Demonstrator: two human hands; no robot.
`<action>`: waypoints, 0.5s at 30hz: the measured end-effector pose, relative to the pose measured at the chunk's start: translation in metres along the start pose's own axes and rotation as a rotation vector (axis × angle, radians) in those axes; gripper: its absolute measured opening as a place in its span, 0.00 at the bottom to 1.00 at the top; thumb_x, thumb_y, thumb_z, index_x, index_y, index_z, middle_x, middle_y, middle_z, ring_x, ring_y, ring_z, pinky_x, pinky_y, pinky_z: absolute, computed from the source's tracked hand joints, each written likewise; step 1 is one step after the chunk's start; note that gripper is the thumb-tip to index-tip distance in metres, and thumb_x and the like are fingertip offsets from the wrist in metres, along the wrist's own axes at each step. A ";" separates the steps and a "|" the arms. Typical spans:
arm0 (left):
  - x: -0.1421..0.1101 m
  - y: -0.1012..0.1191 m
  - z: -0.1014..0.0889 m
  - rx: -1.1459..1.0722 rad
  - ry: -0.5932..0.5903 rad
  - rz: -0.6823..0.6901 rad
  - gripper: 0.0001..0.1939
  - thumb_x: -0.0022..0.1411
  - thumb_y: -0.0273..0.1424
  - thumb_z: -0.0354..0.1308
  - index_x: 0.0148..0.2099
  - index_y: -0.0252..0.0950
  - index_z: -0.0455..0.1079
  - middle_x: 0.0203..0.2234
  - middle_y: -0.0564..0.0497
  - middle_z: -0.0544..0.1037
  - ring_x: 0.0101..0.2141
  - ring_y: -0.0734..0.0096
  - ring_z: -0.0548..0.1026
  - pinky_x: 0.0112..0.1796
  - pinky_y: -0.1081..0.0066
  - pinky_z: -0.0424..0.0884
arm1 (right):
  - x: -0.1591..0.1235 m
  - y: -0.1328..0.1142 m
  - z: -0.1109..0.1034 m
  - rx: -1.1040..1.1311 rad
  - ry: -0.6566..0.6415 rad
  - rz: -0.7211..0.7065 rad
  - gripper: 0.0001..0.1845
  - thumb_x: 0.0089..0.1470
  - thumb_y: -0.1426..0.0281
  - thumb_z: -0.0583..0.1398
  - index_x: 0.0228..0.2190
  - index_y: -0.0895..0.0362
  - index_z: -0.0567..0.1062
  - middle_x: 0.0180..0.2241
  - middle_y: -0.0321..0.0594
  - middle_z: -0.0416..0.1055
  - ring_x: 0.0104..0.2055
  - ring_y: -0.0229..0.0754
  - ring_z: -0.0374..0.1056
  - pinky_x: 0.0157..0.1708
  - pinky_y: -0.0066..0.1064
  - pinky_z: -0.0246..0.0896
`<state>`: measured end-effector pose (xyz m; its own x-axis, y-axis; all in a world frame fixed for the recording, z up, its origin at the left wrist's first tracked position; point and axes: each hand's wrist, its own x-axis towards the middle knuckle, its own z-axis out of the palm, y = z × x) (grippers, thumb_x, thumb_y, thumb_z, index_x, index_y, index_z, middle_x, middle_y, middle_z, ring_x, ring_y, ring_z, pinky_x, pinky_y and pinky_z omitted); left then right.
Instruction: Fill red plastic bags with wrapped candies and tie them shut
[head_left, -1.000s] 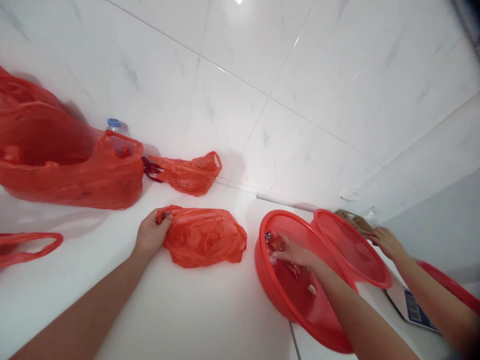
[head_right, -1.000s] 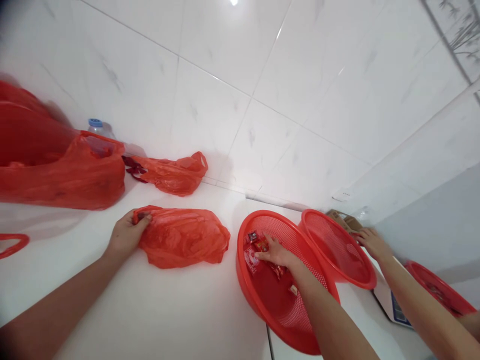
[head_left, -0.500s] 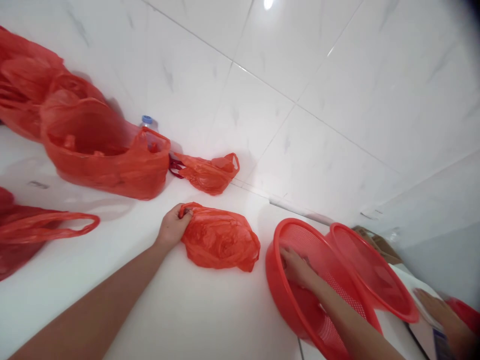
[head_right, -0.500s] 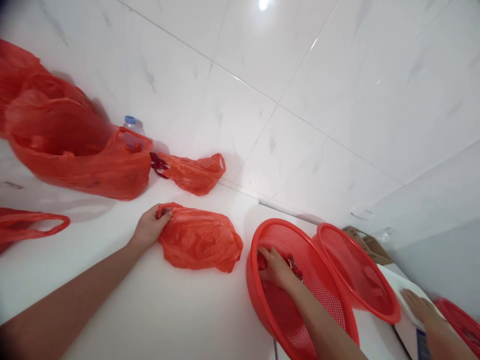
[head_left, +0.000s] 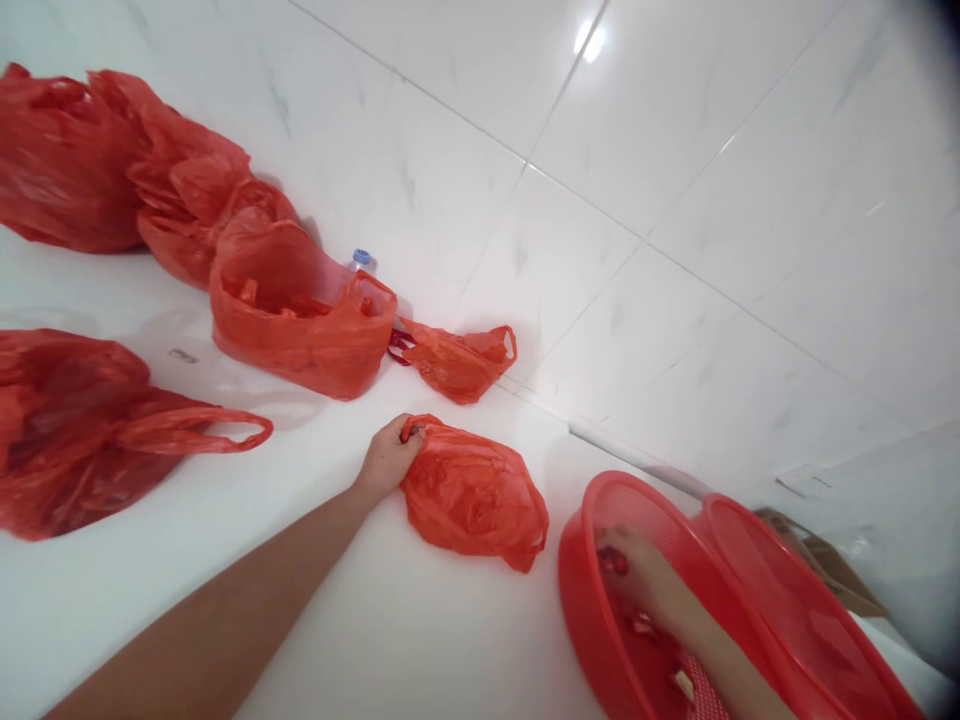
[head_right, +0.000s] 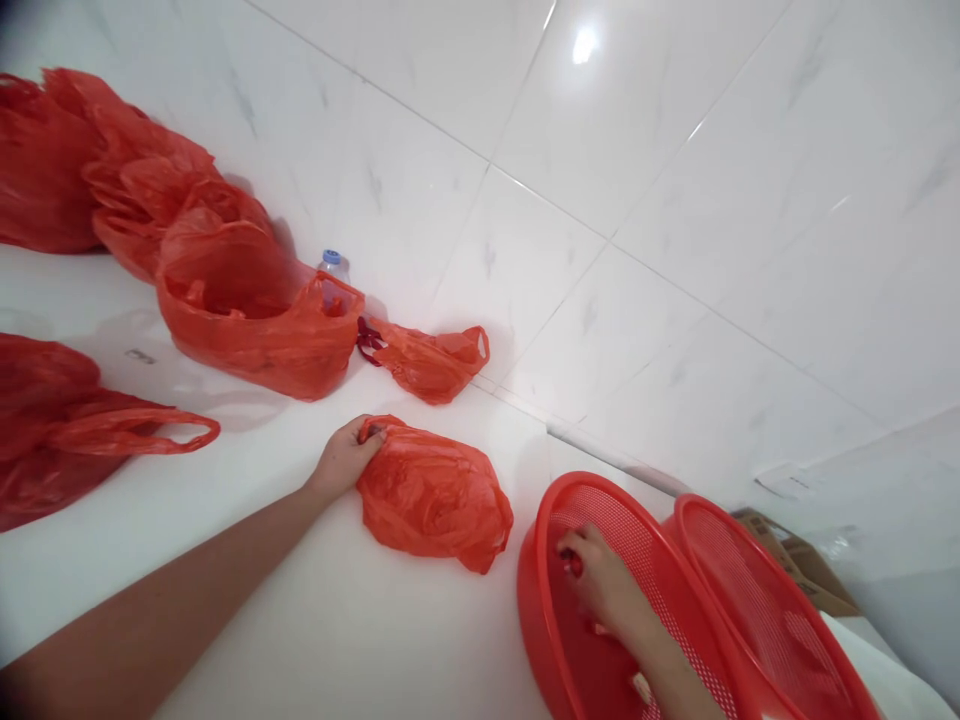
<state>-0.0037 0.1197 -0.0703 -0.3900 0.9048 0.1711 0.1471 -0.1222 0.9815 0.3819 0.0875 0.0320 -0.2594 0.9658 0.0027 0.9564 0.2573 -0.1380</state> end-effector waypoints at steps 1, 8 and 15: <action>0.000 0.000 0.000 0.005 0.001 -0.001 0.10 0.55 0.37 0.52 0.34 0.38 0.69 0.24 0.56 0.71 0.28 0.70 0.69 0.32 0.71 0.64 | 0.004 0.003 -0.007 -0.011 0.029 -0.027 0.13 0.44 0.74 0.54 0.32 0.52 0.74 0.37 0.41 0.69 0.30 0.40 0.67 0.29 0.30 0.62; -0.001 0.003 0.000 0.031 -0.007 -0.001 0.09 0.54 0.37 0.52 0.34 0.38 0.69 0.25 0.55 0.72 0.28 0.69 0.68 0.32 0.71 0.63 | 0.041 -0.063 -0.047 -0.065 0.184 -0.191 0.12 0.46 0.75 0.53 0.32 0.52 0.72 0.47 0.42 0.61 0.34 0.39 0.66 0.32 0.30 0.63; -0.002 0.005 -0.001 0.033 -0.035 0.004 0.09 0.56 0.37 0.50 0.32 0.38 0.67 0.23 0.57 0.70 0.27 0.70 0.68 0.30 0.71 0.63 | 0.070 -0.164 -0.018 -0.047 -0.058 -0.539 0.15 0.45 0.79 0.54 0.35 0.53 0.73 0.48 0.41 0.61 0.40 0.39 0.65 0.34 0.26 0.61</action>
<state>-0.0030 0.1171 -0.0656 -0.3575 0.9180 0.1716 0.1792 -0.1129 0.9773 0.2097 0.1135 0.0721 -0.7204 0.6935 0.0063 0.6904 0.7180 -0.0880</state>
